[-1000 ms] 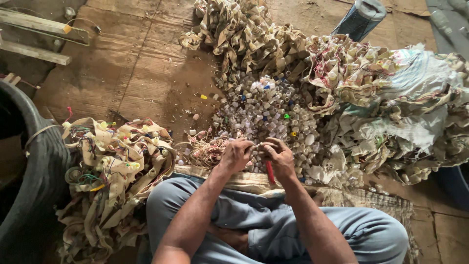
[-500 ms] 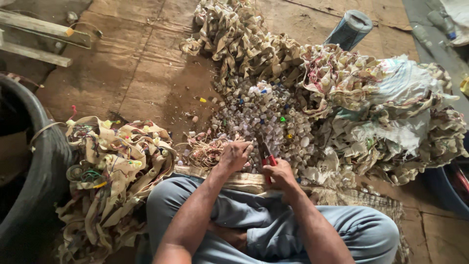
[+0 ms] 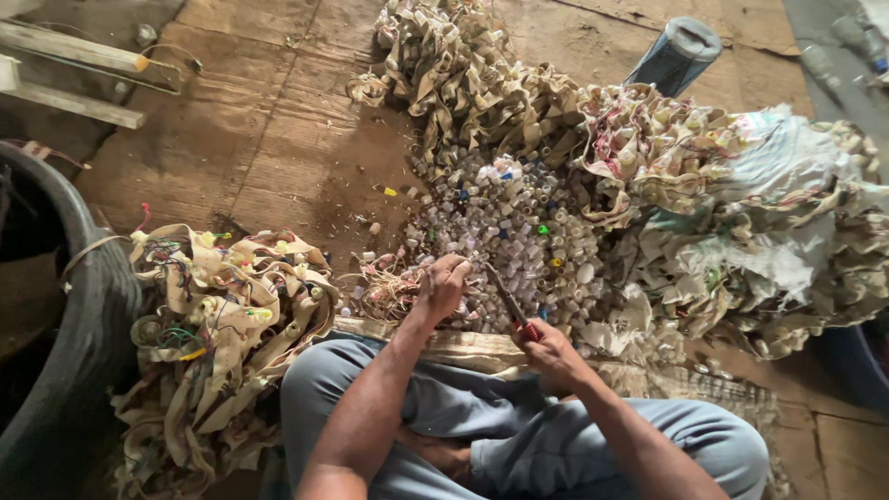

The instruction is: The person sits on the floor and uses red-handled pliers to trim the plastic ends off a string of small light bulbs. The person repeatedly picks up the wire, cuts the ends, and drops the trimmed pieces onto a pile on the floor.

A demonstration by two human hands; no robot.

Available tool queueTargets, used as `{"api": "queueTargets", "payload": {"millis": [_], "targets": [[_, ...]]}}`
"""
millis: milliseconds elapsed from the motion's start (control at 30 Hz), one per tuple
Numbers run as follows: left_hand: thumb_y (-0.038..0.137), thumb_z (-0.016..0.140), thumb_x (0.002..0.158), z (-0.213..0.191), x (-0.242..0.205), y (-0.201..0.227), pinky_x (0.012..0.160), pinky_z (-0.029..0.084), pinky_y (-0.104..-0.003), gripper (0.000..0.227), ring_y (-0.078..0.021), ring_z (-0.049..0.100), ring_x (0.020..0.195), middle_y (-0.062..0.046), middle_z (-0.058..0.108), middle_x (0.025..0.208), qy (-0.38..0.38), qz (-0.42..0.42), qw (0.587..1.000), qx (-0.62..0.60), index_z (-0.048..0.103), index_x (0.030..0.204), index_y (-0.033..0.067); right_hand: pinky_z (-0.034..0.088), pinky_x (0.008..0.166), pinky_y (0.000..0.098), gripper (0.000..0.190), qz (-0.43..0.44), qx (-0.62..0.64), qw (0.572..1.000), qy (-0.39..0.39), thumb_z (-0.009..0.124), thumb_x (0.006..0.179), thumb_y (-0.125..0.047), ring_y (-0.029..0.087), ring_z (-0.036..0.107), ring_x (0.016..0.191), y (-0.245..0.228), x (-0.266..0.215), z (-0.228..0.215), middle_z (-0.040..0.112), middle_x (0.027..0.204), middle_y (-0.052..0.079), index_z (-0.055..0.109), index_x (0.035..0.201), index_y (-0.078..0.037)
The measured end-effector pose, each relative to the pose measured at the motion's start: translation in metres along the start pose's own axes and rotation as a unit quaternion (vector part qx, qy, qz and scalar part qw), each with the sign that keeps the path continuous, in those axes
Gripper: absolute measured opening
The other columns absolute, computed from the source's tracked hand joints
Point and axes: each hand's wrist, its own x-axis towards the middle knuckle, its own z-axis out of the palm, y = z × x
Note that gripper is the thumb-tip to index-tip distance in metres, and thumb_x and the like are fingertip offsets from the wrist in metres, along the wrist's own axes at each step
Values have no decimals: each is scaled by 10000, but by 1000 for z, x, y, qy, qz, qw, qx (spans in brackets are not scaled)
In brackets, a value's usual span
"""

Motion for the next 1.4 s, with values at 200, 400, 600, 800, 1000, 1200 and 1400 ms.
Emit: {"api": "queueTargets", "payload": {"millis": [200,400,600,800,1000,1200,1400], "targets": [[-55,633,884,-16,3,11,719,594,-418,107,-347,715,857,-202,721,954,-45,-20,997,-58,708,960,-57,458,682,280,156,81,-36,995,43,609,914,-144,111,500,763,-5,8,28,573,796,-12,646,1029,-44],[112,573,927,-29,13,12,678,608,-356,194,-236,729,788,-109,710,873,-141,-298,876,-354,705,922,-31,482,696,266,150,56,-90,994,32,627,891,-143,105,546,770,-16,9,22,605,795,-8,645,1007,-48],[246,590,925,-37,17,12,629,522,-269,300,-130,610,695,-55,670,773,-205,-341,797,-454,701,830,-16,430,640,298,266,139,-70,988,20,687,944,-312,116,475,727,-32,5,18,548,756,10,633,953,-52],[280,594,902,-39,16,15,562,503,-275,288,-130,608,644,-41,656,733,-209,-403,753,-477,680,779,34,443,651,359,323,26,-153,987,36,704,947,-325,185,493,711,-45,4,21,512,753,56,574,881,-37],[302,589,917,-32,14,10,558,487,-265,314,-116,570,642,-29,640,740,-200,-383,787,-441,674,774,35,460,689,365,395,82,-183,976,84,756,873,-356,198,571,739,-40,4,23,586,785,72,523,975,-54],[290,598,885,-37,20,18,572,495,-296,289,-139,612,653,-40,648,739,-191,-417,747,-481,682,788,32,393,586,276,319,30,60,994,88,748,932,-337,112,465,675,-21,9,39,534,754,16,683,934,-25],[213,560,897,-42,22,20,676,545,-279,270,-152,667,726,-89,734,813,-171,-397,768,-473,755,853,31,390,392,309,369,245,311,914,87,624,960,-416,158,513,447,-39,9,44,581,578,19,579,824,-76]]}}
